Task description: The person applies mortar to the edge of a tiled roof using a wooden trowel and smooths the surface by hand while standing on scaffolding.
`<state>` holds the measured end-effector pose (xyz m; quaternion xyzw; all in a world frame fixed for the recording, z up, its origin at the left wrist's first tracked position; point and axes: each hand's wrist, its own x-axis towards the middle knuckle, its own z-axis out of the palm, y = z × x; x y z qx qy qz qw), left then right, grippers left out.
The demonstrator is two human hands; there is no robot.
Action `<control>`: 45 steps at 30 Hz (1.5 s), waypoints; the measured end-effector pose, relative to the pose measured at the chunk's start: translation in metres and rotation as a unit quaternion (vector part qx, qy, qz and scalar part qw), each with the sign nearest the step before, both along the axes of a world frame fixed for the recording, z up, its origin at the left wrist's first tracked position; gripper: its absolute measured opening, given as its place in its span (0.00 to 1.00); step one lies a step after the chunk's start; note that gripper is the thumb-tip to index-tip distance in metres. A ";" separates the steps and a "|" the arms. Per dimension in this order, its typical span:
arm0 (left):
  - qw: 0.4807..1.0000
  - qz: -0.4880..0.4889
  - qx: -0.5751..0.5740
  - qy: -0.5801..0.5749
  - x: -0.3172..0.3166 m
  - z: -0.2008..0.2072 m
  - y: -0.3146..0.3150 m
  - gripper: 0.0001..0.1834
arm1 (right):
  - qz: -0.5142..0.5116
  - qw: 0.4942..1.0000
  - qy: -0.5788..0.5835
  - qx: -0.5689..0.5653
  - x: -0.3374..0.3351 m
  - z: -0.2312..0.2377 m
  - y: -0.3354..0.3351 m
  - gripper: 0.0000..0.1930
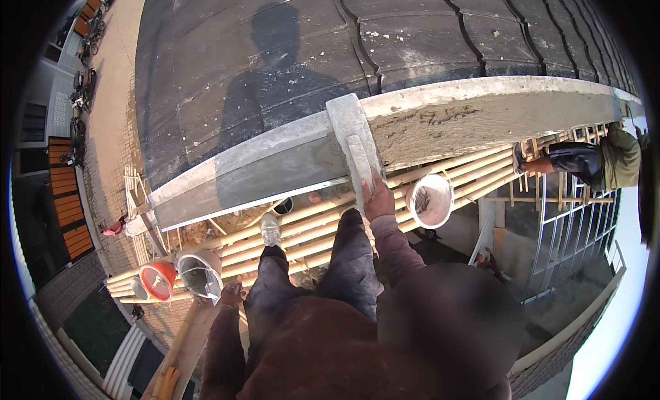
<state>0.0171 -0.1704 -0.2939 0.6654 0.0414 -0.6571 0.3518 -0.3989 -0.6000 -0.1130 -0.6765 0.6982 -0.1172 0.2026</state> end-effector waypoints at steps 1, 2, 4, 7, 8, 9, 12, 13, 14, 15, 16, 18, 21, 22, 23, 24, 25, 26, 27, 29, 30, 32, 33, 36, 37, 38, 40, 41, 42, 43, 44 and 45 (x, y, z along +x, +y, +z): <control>0.999 -0.021 0.032 -0.036 -0.008 0.011 -0.010 0.08 | -0.008 1.000 0.003 0.006 -0.003 0.006 -0.001 0.28; 0.999 0.003 0.031 -0.016 -0.005 0.017 -0.011 0.09 | -0.015 1.000 0.000 0.016 -0.009 0.012 -0.004 0.27; 0.998 0.053 0.029 0.024 -0.003 0.018 -0.007 0.09 | -0.061 0.995 -0.039 -0.063 -0.026 0.017 -0.002 0.27; 0.998 0.032 0.051 -0.012 -0.003 0.020 -0.006 0.10 | -0.092 0.993 -0.065 -0.045 -0.028 0.021 -0.001 0.27; 0.998 0.015 0.051 -0.027 -0.004 0.021 -0.009 0.10 | -0.075 0.992 -0.088 -0.058 -0.023 0.011 0.003 0.27; 0.998 0.009 0.053 -0.033 -0.004 0.024 -0.012 0.10 | -0.057 0.990 -0.111 -0.072 -0.015 0.001 0.006 0.27; 0.993 0.083 0.066 0.045 -0.001 0.035 -0.016 0.11 | -0.013 0.994 -0.109 -0.018 0.033 -0.024 0.026 0.28; 0.992 0.092 0.066 0.056 0.001 0.040 -0.020 0.12 | 0.010 0.997 -0.070 -0.011 0.045 -0.037 0.033 0.29; 0.990 0.105 0.065 0.066 0.000 0.044 -0.019 0.12 | 0.016 0.998 -0.061 0.022 0.059 -0.043 0.036 0.29; 0.989 0.114 0.062 0.077 0.001 0.047 -0.024 0.12 | 0.019 0.997 -0.049 0.053 0.070 -0.049 0.038 0.29; 0.996 0.072 0.048 0.032 0.002 0.052 -0.028 0.12 | 0.026 0.997 -0.038 0.064 0.078 -0.055 0.041 0.29; 0.998 0.000 0.021 -0.056 -0.001 0.060 -0.026 0.12 | 0.036 0.998 -0.020 0.049 0.081 -0.055 0.042 0.29; 0.996 0.010 0.022 -0.090 0.003 0.060 -0.018 0.14 | 0.030 0.999 -0.007 0.028 0.045 -0.037 0.031 0.29; 0.995 0.000 0.015 -0.101 0.001 0.057 -0.014 0.14 | 0.042 0.999 -0.018 -0.010 0.025 -0.024 0.024 0.28; 0.994 -0.005 0.018 -0.106 -0.001 0.056 -0.010 0.14 | 0.041 0.997 -0.021 -0.061 0.006 -0.011 0.020 0.28; 0.994 -0.010 0.021 -0.110 -0.002 0.055 -0.007 0.14 | 0.023 0.995 -0.035 -0.092 -0.012 0.002 0.013 0.27; 0.993 -0.016 0.024 -0.116 -0.002 0.054 -0.003 0.14 | -0.014 0.996 -0.042 -0.082 -0.023 0.020 0.007 0.27; 0.993 -0.029 0.037 -0.110 0.000 0.049 0.006 0.13 | -0.062 0.996 -0.030 -0.059 -0.030 0.037 0.000 0.27; 0.992 -0.043 0.051 -0.107 0.003 0.040 0.019 0.13 | -0.087 0.994 -0.037 -0.048 -0.038 0.036 -0.005 0.27; 0.992 -0.032 0.016 -0.121 -0.002 0.014 0.041 0.09 | -0.105 0.993 -0.037 -0.051 -0.041 0.028 -0.008 0.27; 0.992 -0.050 0.008 -0.113 -0.001 0.015 0.034 0.08 | -0.096 0.993 -0.040 -0.062 -0.032 0.019 -0.003 0.27; 0.991 -0.085 -0.001 -0.100 0.000 0.022 0.026 0.08 | -0.066 0.988 -0.125 -0.068 -0.003 0.001 0.012 0.27; 0.987 -0.099 -0.012 -0.123 -0.002 0.030 0.015 0.08 | -0.060 0.993 -0.090 -0.042 0.008 -0.015 0.022 0.27; 0.981 -0.077 -0.088 -0.154 -0.002 0.047 -0.007 0.07 | -0.011 0.997 -0.058 0.047 0.058 -0.049 0.055 0.28; 0.983 -0.092 -0.014 -0.156 -0.005 0.059 -0.023 0.06 | 0.013 0.997 -0.046 0.062 0.067 -0.059 0.062 0.28; 0.986 -0.084 -0.005 -0.147 -0.003 0.060 -0.028 0.06 | 0.014 0.996 -0.065 0.057 0.074 -0.060 0.067 0.28; 0.989 -0.069 0.012 -0.128 0.001 0.063 -0.038 0.07 | 0.020 0.998 -0.053 0.031 0.072 -0.057 0.066 0.27; 0.985 -0.091 -0.007 -0.145 0.001 0.060 -0.035 0.07 | 0.020 0.998 -0.047 0.040 0.062 -0.053 0.064 0.28; 0.980 -0.113 -0.026 -0.164 0.003 0.054 -0.030 0.08 | 0.020 0.998 -0.043 0.049 0.048 -0.044 0.056 0.29; 0.973 -0.134 -0.044 -0.182 0.006 0.047 -0.025 0.09 | 0.011 1.000 -0.025 0.009 0.032 -0.033 0.049 0.30; 0.966 -0.152 -0.066 -0.199 0.005 0.042 -0.024 0.11 | -0.008 0.999 -0.032 0.006 0.013 -0.019 0.039 0.30; 0.972 -0.141 -0.051 -0.180 0.001 0.041 -0.032 0.11 | -0.019 1.000 0.011 -0.020 -0.013 -0.012 0.029 0.29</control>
